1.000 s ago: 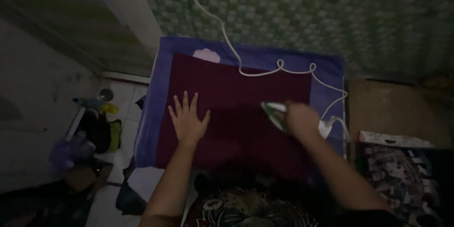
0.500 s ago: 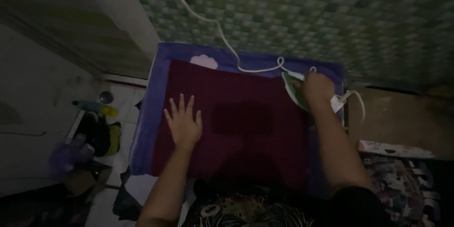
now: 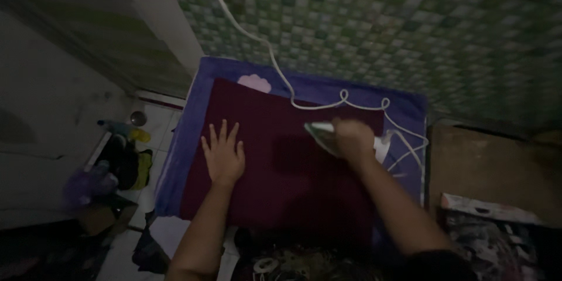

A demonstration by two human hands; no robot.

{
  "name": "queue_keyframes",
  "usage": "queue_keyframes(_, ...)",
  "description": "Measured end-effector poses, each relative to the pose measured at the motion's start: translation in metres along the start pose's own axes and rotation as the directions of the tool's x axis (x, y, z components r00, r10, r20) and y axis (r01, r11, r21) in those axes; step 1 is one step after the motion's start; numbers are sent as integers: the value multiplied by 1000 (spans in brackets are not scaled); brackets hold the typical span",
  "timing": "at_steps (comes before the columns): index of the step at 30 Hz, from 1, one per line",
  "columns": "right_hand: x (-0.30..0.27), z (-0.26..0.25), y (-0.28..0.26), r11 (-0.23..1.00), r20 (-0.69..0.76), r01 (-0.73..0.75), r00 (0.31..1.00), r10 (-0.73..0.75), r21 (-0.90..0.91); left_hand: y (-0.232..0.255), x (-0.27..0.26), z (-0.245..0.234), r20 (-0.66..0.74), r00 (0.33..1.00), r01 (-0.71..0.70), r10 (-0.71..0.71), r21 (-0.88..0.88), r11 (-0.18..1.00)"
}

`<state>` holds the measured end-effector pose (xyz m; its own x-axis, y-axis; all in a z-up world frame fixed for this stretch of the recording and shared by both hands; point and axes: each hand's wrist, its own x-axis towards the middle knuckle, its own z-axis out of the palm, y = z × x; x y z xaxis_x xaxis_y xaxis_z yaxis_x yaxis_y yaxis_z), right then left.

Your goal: The person picks up a shirt and lays it flat on a board, smoothing the fabric by hand before pressing it with an iron. They repeat this for another section of the shirt.

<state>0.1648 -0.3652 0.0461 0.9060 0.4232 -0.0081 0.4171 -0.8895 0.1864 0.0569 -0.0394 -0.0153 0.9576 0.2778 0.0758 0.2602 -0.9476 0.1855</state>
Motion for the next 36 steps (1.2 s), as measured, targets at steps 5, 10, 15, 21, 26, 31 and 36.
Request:
queue_keyframes(5, 55, -38, 5, 957, 113, -164, 984, 141, 239, 2, -5, -7, -36, 999, -16, 13, -90, 996)
queue_keyframes(10, 67, -61, 6, 964, 126, -174, 981, 151, 201, 0, -3, -2, -61, 998, -11, 6, -87, 996)
queue_keyframes(15, 47, -55, 12, 963, 319, -105, 948, 21, 248, 2, -6, -5, -48, 999, 5, -10, -99, 995)
queue_keyframes(21, -31, -30, 16, 983, 156, 58, 984, -86, 177, 5, -1, -5, 39, 998, 60, -58, -46, 997)
queue_keyframes(26, -11, -32, 51, 949, 307, -242, 936, 174, 200, 2, -1, -1, 26, 999, 47, -46, -32, 998)
queue_keyframes(31, 26, -33, 68, 915, 212, -384, 911, 354, 122, 2, -3, 1, -22, 999, 36, -37, -49, 998)
queue_keyframes(36, 37, -37, 72, 912, 218, -388, 909, 355, 135, 3, -5, -3, -27, 999, 21, -21, -3, 1000)
